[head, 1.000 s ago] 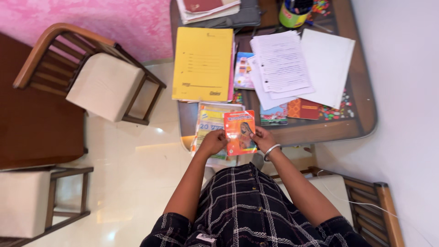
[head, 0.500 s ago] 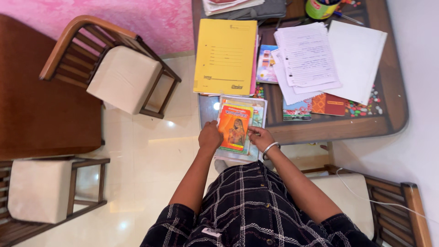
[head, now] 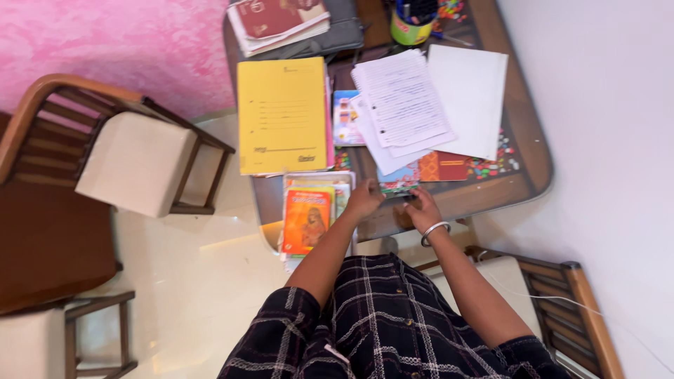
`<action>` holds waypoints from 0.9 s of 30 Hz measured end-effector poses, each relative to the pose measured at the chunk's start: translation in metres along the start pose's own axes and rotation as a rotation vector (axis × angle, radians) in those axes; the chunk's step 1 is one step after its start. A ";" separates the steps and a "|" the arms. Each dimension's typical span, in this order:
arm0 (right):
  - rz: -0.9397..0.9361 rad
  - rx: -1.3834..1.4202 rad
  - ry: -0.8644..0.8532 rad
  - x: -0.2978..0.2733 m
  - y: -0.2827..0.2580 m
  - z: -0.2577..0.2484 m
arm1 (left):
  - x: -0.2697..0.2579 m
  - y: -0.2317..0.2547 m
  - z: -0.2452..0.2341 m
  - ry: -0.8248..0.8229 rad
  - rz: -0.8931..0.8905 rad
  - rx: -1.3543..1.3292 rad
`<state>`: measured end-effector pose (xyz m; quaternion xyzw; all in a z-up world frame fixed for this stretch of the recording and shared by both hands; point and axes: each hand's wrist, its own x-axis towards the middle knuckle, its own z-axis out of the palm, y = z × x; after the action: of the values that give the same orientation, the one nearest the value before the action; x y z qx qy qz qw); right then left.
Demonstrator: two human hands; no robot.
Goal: The person organizes stationery items on a glass table. They stack books and notebooks, arrange papers, place pens into a holder, and move a monitor to clear space.
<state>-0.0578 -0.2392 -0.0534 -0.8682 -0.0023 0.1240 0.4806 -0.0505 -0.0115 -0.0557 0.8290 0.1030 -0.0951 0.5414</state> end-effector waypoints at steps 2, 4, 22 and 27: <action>-0.021 -0.110 -0.039 0.003 0.011 -0.021 | 0.017 0.003 0.018 0.107 0.025 0.082; 0.018 -0.111 -0.091 0.009 0.017 -0.033 | 0.029 0.009 0.025 0.138 -0.082 0.038; -0.146 -0.779 -0.096 0.037 -0.021 -0.079 | 0.001 0.048 0.021 0.145 -0.352 0.348; -0.065 -0.902 -0.139 0.012 -0.043 -0.079 | -0.030 0.077 0.018 0.312 -0.212 0.408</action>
<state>-0.0244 -0.2803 0.0202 -0.9797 -0.1159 0.1535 0.0567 -0.0594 -0.0604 0.0125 0.9101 0.2501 -0.0410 0.3279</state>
